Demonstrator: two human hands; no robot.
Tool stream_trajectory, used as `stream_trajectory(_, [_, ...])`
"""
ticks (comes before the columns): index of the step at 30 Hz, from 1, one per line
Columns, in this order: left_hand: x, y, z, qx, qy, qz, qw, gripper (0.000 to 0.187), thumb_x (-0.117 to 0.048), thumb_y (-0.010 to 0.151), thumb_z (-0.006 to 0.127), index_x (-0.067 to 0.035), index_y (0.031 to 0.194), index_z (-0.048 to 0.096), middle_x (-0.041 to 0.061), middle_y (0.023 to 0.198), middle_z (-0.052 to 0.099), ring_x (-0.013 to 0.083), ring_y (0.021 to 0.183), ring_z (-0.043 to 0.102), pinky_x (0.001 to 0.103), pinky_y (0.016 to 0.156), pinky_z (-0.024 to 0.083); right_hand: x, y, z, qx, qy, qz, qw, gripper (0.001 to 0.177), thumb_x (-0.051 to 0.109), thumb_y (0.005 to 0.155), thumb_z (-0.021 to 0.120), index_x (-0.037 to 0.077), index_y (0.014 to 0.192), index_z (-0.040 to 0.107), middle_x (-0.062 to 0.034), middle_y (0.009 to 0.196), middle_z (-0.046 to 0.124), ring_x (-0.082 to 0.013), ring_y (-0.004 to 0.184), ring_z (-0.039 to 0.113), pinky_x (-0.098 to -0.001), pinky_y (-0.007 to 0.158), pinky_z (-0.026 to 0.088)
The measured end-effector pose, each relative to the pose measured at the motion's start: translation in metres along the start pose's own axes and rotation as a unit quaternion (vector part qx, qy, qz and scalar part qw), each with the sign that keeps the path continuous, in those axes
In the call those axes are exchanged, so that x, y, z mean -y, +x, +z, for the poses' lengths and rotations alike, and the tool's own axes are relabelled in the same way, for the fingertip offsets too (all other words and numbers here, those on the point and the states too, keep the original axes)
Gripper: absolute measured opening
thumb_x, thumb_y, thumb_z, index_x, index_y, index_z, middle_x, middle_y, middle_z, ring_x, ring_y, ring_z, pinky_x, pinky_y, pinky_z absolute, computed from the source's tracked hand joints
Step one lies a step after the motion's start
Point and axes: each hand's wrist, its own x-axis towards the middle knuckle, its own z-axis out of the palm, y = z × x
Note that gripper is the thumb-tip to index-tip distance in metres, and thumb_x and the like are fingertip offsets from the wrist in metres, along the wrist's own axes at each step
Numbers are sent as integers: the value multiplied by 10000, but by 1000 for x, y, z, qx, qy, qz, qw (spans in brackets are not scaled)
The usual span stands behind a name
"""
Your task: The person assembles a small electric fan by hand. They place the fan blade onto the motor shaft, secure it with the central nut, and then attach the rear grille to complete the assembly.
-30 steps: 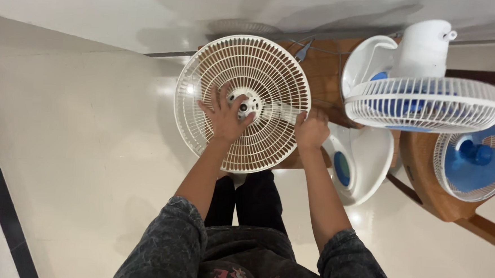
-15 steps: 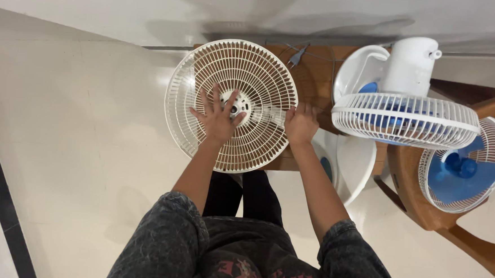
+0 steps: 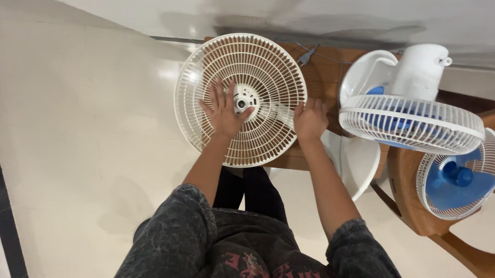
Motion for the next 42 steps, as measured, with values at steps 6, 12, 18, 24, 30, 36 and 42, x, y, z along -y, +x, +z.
stream_trajectory(6, [-13,-15,-38,60,-9,-78,995,1069,-817,760,661,-502,1609,92,147,1718,-154,428,1551,-189,853,1077,-83,26,2,-51,-8,31,-20,999,534,205,793,722,-13,1215,478,-233,1100,534,-419,1021,548,-519,825,512])
stream_trajectory(12, [-16,-16,-46,79,5,-88,993,1112,-809,738,685,-502,1606,63,148,1705,-181,445,1539,-203,868,1073,-69,87,-5,-68,173,359,-52,916,579,127,878,684,-10,1362,400,-208,1246,511,-343,1129,588,-433,956,529])
stream_trajectory(18, [-6,-10,-23,43,38,-74,996,1025,-499,840,732,-509,1616,63,172,1692,-183,471,1513,-216,888,1018,-69,129,2,-35,238,254,-163,923,618,238,881,797,4,1389,536,-189,1328,619,-345,1201,555,-449,1035,471])
stream_trajectory(24, [1,-10,-9,-6,-6,-61,998,1057,-453,786,768,-493,1602,96,150,1694,-163,454,1517,-220,889,1020,-90,124,12,2,210,220,-238,922,597,197,766,864,18,1294,649,-178,1319,572,-364,1212,486,-433,1036,456])
stream_trajectory(30, [5,-19,-22,29,-34,-55,998,1156,-570,709,809,-477,1622,106,131,1716,-152,444,1538,-219,889,1033,-100,129,15,16,298,213,-181,913,595,119,705,887,94,1270,698,-110,1262,556,-322,1200,505,-419,1053,463])
stream_trajectory(36, [14,-27,-40,76,-48,-62,994,1181,-682,674,807,-502,1601,97,121,1717,-164,429,1545,-218,881,1052,-103,131,15,12,297,209,-189,912,596,77,686,877,102,1255,698,-120,1291,558,-336,1233,506,-429,1057,458])
stream_trajectory(42, [6,-22,-48,91,-41,-72,992,1190,-692,668,806,-512,1598,87,100,1716,-166,438,1543,-221,882,1058,-102,122,15,3,243,210,-249,914,561,102,755,854,69,1285,673,-117,1292,569,-339,1217,532,-422,1030,489])
